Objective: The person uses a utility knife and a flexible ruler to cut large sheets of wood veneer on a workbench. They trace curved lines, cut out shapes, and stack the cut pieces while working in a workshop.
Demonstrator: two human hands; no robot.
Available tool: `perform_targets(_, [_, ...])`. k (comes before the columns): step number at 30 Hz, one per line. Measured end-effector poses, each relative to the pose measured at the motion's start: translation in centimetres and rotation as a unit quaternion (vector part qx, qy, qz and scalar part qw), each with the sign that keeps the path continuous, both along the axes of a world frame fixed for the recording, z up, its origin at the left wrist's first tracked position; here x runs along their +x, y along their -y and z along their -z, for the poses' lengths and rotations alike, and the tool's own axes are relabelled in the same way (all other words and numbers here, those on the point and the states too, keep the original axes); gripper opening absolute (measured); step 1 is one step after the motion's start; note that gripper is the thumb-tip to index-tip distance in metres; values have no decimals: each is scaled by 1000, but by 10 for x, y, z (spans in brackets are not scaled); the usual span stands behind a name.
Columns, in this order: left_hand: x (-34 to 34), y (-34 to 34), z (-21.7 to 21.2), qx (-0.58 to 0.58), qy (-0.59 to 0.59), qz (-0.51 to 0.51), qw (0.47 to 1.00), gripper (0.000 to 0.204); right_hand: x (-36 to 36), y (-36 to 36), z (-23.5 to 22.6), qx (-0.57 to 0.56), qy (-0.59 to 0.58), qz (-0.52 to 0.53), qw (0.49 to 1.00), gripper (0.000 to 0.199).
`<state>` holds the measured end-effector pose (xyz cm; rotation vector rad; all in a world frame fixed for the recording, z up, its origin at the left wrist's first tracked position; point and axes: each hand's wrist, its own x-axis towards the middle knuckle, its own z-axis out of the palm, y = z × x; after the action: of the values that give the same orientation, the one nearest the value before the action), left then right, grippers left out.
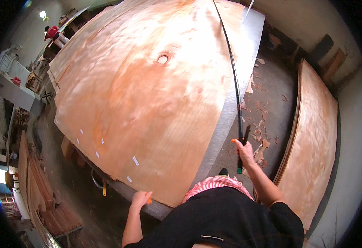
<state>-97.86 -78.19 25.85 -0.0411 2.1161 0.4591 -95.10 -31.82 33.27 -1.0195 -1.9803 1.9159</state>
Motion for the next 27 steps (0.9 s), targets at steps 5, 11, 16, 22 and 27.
perform_targets(5, [-23,-114,-17,446,-87,-122,883,39,-29,68,27,-167,-15,-88,982,29])
perform_targets(11, [-46,-152,-29,497,164,-243,817,37,-27,104,4,107,26,-512,852,17])
perform_targets(16, [-113,-45,13,207,-303,-209,906,27,-1,65,30,281,63,-504,814,19])
perform_targets(22, [-126,-29,-36,-56,-506,-180,842,27,24,4,41,265,80,-425,862,19])
perform_targets(27, [-122,-84,-32,-98,-465,-225,851,36,24,-66,61,280,56,-381,879,20])
